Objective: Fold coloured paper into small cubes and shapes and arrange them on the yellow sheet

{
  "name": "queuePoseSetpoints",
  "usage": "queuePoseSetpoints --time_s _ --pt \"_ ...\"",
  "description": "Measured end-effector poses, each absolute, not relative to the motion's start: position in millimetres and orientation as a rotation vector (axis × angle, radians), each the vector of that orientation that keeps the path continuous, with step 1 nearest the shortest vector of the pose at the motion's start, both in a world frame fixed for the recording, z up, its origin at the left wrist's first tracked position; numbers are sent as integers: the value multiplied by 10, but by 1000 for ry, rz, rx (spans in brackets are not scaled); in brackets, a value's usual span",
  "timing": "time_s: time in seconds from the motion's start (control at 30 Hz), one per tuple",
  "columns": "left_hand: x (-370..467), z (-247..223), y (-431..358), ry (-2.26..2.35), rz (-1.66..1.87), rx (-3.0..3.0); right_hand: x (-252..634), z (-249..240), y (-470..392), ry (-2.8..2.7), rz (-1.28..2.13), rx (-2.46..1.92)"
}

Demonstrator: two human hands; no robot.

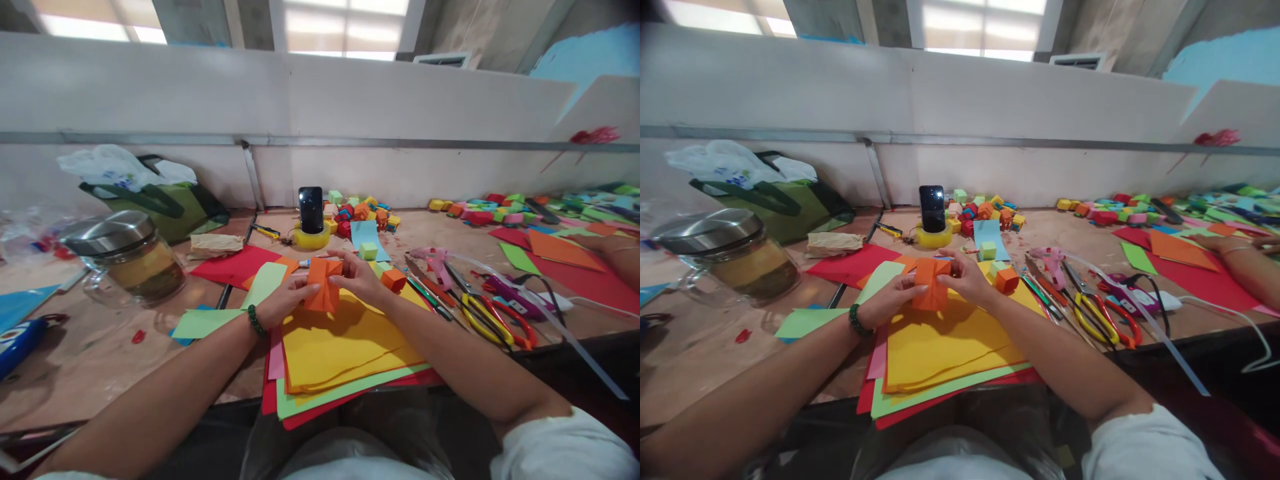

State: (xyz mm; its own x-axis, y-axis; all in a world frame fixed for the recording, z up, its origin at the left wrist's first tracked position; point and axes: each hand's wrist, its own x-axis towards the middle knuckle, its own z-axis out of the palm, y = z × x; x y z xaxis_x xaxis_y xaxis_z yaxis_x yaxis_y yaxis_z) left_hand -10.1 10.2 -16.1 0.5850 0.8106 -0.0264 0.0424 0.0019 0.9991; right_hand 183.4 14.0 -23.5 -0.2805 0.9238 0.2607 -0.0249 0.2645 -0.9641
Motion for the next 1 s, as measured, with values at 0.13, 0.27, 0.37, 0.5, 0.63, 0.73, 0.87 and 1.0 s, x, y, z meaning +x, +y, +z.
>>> queuePoseSetpoints --time_s 0.13,0.27,0.37,0.5,0.63,0.73,0.87,1.0 --pt "-97 -170 105 763 737 1424 1793 -252 114 -1560 1181 -887" --pt "-94 -165 101 796 737 1443 1760 -257 98 -1543 1188 -884" --pt "-81 -181 109 882 844 1552 1749 -256 100 -1520 1195 -883" --pt "-63 -208 85 1197 1044 1947 1712 -250 78 -1501 1193 -888" --pt "-66 -230 41 1368 1108 2240 1643 -238 6 -1565 1121 -910" --pt "-78 -257 66 1272 1159 2227 1617 -243 -30 -1666 968 -1009" --pt "-86 -289 161 1037 1152 2014 1640 -276 22 -1655 854 -1051" --pt "-70 -315 198 981 1110 1890 1667 -301 98 -1589 963 -957"
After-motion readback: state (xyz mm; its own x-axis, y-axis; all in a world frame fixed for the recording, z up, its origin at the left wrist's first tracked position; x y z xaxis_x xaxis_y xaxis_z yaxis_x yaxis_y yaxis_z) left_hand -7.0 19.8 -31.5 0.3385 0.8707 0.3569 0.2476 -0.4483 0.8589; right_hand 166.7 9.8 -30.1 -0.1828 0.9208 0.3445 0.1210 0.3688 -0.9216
